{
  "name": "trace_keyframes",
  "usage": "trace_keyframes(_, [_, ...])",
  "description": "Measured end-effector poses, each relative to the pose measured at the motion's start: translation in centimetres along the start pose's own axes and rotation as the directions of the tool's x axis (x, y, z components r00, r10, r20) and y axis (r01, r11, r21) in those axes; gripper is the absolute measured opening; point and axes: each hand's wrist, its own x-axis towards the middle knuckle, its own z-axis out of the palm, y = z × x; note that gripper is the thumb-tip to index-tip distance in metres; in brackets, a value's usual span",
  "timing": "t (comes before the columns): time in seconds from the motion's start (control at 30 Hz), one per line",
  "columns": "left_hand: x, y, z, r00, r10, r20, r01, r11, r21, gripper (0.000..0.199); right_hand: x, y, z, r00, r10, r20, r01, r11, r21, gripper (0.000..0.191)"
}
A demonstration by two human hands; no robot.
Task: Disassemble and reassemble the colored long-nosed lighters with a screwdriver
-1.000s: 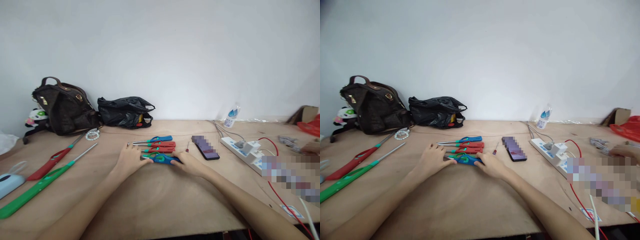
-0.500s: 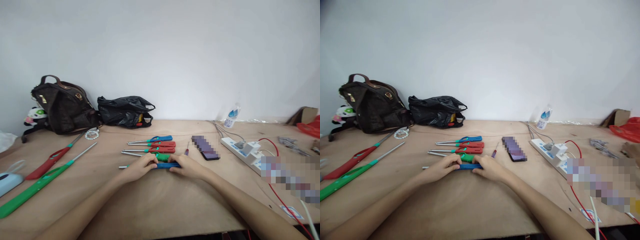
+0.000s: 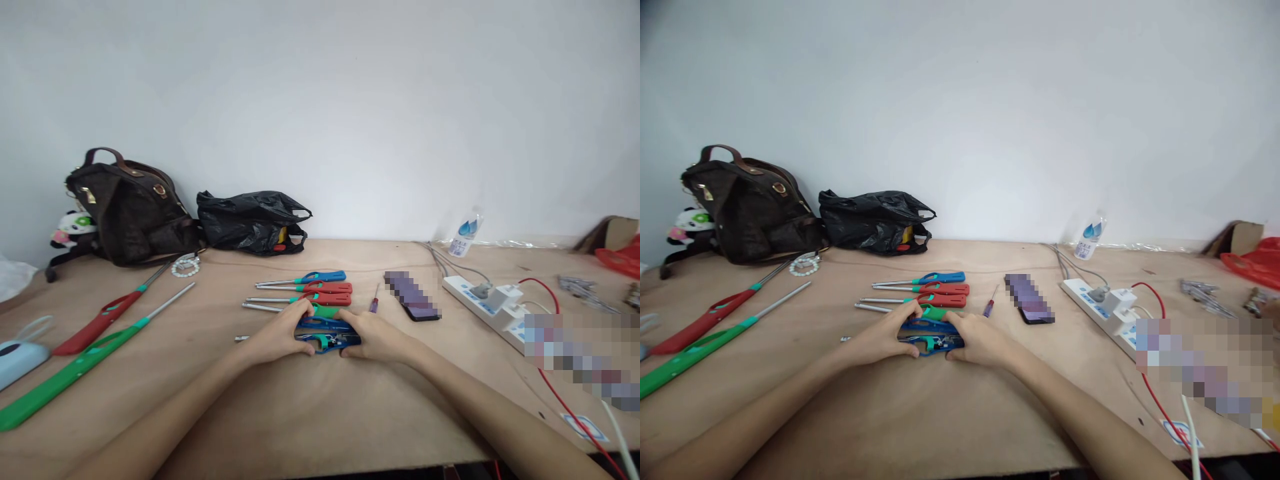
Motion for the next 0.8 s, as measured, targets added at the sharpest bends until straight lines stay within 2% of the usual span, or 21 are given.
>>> trace_keyframes(0.13, [0.0, -0.1, -0.1, 0.995, 0.065, -0.071, -0.065, 0.998, 0.015, 0.043, 0.0, -0.1, -0.1, 1.0, -0.011, -0.027, 0.011, 1.0, -0.02, 0.034])
trace_keyframes(0.23, [0.1, -0.3, -0.2, 0.982, 0.14, -0.126, -0.135, 0.99, 0.045, 0.031, 0.2, 0.2, 0.1, 0.998, 0.01, -0.059, -0.013, 0.999, -0.045, 0.014])
trace_keyframes(0.3, [0.1, -0.4, -0.1, 0.966, 0.219, -0.139, -0.21, 0.975, 0.075, 0.02, 0.4, 0.5, 0.3, 0.996, 0.039, -0.078, -0.045, 0.995, -0.084, 0.012])
trace_keyframes(0.4, [0.1, -0.5, 0.2, 0.932, 0.348, -0.101, -0.324, 0.925, 0.2, 0.009, 0.7, 0.8, 0.7, 0.989, 0.041, -0.143, -0.059, 0.99, -0.125, 0.012])
trace_keyframes(0.53, [0.0, -0.6, 1.1, 0.904, 0.426, 0.027, -0.402, 0.829, 0.389, 0.015, 0.6, 0.6, 0.7, 0.958, -0.076, -0.275, 0.025, 0.983, -0.183, 0.008])
trace_keyframes(0.6, [0.0, -0.7, 1.5, 0.9, 0.433, 0.055, -0.414, 0.805, 0.425, 0.014, 0.4, 0.3, 0.5, 0.965, -0.129, -0.228, 0.085, 0.977, -0.193, 0.006])
trace_keyframes(0.67, [0.0, -0.7, 1.6, 0.9, 0.432, 0.059, -0.412, 0.798, 0.439, 0.014, 0.2, 0.0, 0.5, 0.982, -0.143, -0.122, 0.118, 0.973, -0.198, 0.014])
trace_keyframes(0.73, [0.0, -0.8, 1.6, 0.902, 0.426, 0.064, -0.408, 0.797, 0.445, 0.015, 0.1, -0.1, 0.6, 0.99, -0.13, -0.048, 0.117, 0.971, -0.211, 0.021])
trace_keyframes(0.8, [0.1, -0.7, 1.4, 0.904, 0.42, 0.083, -0.41, 0.792, 0.451, 0.017, 0.1, -0.1, 0.8, 0.993, -0.114, -0.032, 0.104, 0.97, -0.219, 0.022])
